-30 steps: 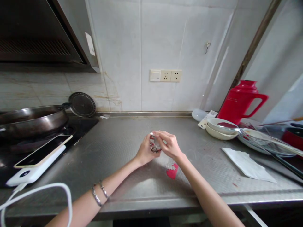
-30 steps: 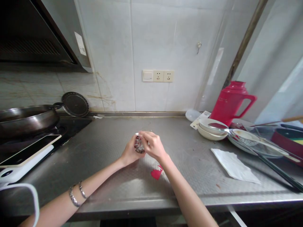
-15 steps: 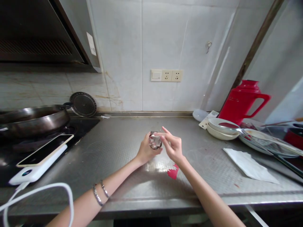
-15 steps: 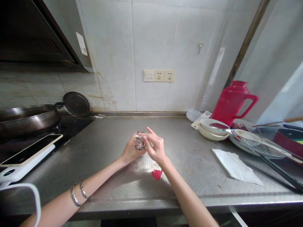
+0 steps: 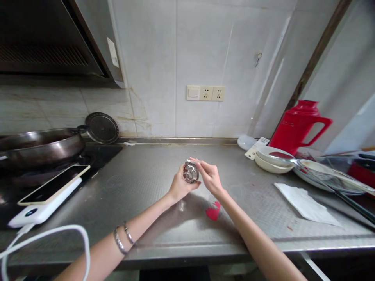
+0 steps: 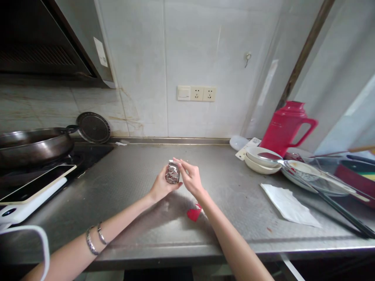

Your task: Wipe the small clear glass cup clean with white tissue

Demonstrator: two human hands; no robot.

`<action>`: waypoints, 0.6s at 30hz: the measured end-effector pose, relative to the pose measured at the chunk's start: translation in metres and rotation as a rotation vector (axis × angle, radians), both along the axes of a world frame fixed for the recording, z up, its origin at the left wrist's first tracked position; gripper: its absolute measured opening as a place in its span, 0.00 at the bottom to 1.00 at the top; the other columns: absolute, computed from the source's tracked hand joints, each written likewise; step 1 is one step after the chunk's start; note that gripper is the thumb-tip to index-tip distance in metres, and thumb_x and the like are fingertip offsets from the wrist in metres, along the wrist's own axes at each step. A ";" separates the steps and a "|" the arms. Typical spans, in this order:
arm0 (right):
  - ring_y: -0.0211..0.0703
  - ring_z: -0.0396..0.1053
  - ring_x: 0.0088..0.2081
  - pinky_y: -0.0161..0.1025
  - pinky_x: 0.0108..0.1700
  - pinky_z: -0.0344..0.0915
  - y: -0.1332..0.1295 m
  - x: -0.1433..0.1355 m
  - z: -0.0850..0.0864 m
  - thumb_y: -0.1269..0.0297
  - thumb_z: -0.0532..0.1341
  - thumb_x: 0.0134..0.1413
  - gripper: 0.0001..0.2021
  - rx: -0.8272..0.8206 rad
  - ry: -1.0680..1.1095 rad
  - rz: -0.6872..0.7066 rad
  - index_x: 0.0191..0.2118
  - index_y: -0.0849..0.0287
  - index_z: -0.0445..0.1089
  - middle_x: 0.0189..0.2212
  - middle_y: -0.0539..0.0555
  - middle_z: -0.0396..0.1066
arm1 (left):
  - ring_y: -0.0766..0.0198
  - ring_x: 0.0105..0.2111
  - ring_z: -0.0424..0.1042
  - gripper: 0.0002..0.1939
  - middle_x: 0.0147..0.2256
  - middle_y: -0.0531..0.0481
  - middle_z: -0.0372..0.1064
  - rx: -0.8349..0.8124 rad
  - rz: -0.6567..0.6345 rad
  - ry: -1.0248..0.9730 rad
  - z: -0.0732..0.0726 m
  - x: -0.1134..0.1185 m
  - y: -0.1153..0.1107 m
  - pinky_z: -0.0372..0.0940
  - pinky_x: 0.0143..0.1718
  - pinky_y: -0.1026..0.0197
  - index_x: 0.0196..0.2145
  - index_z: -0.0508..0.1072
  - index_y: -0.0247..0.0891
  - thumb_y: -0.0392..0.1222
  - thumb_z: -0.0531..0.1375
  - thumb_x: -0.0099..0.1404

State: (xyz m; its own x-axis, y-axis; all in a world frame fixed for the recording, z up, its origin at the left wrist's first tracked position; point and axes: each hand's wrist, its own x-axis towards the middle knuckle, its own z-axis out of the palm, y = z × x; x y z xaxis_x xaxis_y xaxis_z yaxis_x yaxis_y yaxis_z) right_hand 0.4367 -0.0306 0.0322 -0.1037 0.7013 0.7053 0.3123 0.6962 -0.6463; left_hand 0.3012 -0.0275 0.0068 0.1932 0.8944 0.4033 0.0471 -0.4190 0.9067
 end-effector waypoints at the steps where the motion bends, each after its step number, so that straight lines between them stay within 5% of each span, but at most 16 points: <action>1: 0.50 0.69 0.52 0.49 0.56 0.65 0.000 0.001 0.000 0.57 0.52 0.63 0.16 0.017 -0.012 0.000 0.45 0.54 0.74 0.48 0.54 0.73 | 0.59 0.40 0.73 0.37 0.43 0.45 0.72 -0.012 0.001 -0.003 0.000 0.000 0.000 0.67 0.43 0.58 0.52 0.62 0.36 0.37 0.70 0.44; 18: 0.46 0.68 0.53 0.52 0.58 0.63 -0.010 -0.005 -0.005 0.70 0.49 0.62 0.16 0.388 -0.231 0.060 0.50 0.55 0.70 0.47 0.56 0.73 | 0.59 0.36 0.73 0.26 0.35 0.46 0.74 -0.085 0.022 -0.140 -0.005 -0.001 0.013 0.67 0.37 0.60 0.40 0.69 0.34 0.40 0.71 0.43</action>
